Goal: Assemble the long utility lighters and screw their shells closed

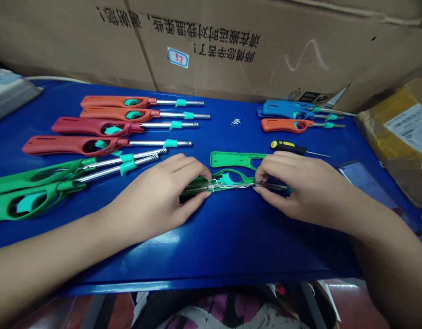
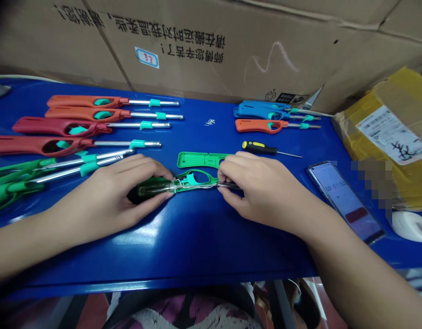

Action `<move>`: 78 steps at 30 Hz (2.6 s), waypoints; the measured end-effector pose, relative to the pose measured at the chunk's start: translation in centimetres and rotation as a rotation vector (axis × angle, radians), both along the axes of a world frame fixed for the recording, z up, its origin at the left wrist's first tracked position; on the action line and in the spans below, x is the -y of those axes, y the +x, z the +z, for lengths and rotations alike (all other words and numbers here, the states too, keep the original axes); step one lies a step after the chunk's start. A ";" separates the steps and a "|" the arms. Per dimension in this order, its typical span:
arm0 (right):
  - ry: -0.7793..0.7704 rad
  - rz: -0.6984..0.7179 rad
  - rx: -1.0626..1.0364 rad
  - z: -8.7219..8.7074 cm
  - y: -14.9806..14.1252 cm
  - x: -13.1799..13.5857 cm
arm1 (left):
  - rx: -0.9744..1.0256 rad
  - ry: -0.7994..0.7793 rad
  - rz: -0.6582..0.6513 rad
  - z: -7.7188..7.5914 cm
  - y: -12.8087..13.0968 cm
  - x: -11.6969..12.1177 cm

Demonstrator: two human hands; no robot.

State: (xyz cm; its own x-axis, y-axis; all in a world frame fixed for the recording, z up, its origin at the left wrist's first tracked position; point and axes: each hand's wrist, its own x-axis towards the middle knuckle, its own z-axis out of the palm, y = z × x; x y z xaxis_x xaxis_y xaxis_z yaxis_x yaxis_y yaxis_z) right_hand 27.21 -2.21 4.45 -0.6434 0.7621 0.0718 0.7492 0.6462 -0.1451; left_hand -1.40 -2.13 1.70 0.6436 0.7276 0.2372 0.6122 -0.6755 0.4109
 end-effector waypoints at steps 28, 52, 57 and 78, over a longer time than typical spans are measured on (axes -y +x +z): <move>0.042 0.102 -0.085 -2.1 -3.3 1.4 | 0.151 0.157 -0.082 -0.3 1.0 0.3; -0.166 0.024 -0.403 -2.4 -3.8 1.4 | 0.171 0.117 -0.109 -0.1 1.3 0.4; -0.176 0.081 -0.366 -2.3 -3.6 1.4 | 0.137 0.120 -0.096 -0.2 1.4 0.4; -0.068 0.093 -0.288 -2.5 -3.5 1.3 | 0.080 0.106 -0.051 -0.3 1.0 0.2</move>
